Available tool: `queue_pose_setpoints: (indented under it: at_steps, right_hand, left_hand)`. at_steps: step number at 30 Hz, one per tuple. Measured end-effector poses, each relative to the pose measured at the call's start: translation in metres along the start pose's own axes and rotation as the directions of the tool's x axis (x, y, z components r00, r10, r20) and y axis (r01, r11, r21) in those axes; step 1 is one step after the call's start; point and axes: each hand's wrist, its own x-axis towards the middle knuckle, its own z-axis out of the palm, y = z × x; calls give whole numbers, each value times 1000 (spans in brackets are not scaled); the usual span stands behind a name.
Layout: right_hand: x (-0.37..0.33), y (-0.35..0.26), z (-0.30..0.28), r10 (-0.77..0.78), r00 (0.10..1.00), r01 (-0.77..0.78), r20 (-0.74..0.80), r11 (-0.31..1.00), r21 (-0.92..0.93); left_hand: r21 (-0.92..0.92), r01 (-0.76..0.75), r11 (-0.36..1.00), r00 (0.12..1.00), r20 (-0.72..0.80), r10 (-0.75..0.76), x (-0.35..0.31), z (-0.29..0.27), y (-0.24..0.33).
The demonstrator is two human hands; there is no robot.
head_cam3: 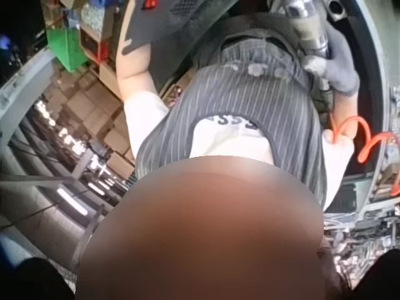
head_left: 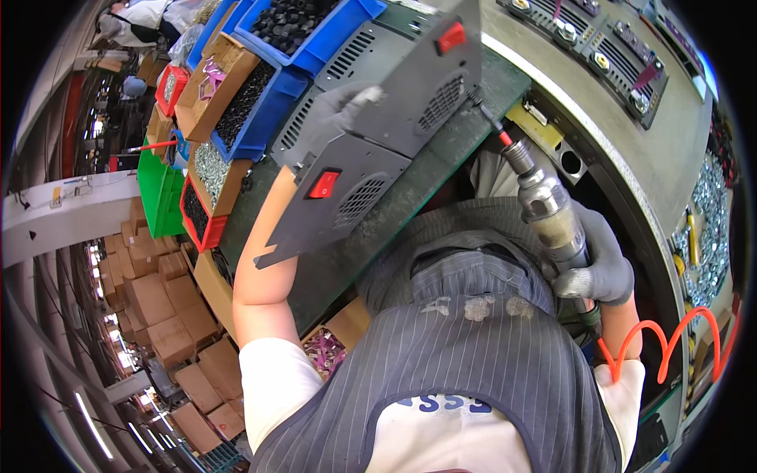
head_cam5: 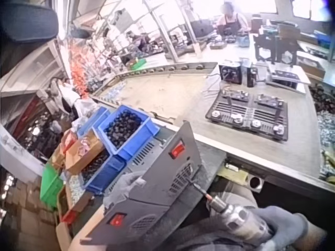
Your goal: Assembling metal housing units and components using an electric screwdriver at a workshop station.
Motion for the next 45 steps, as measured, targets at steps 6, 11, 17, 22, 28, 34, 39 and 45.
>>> queue_pose_setpoints:
  at_steps: [6, 11, 17, 22, 28, 34, 39, 45]
  right_hand:
    - [14, 30, -2, -54, 998, 52, -23, 994, -93]
    - [26, 32, -1, -66, 998, 67, 14, 997, -33]
    - [34, 25, 2, -50, 997, 52, 58, 998, -39]
    - [40, 21, 6, -65, 996, 69, 57, 994, -80]
    - [40, 20, 7, 35, 998, -28, 46, 990, -136]
    - [48, 18, 9, -119, 990, 132, 79, 973, -187]
    - [46, 5, 12, 0, 994, -2, 108, 1000, 19]
    - [44, -8, 20, -61, 996, 63, 71, 998, -30]
  left_hand:
    - [-650, 246, 719, 962, 70, -265, 4, 2, -14]
    - [-209, 4, 978, 1000, 1, -4, 5, 1, -16]
    - [-128, -59, 990, 998, 29, 63, 4, -2, -21]
    - [-225, -66, 972, 991, 97, 90, 5, -2, -43]
    - [-423, 97, 901, 994, 94, -63, 9, -1, -63]
    - [-469, 110, 876, 993, 91, -76, 8, -3, -66]
    - [-467, 89, 880, 996, 55, -72, 7, 0, -54]
    - [-310, -50, 949, 994, -110, 16, 8, 3, -15]
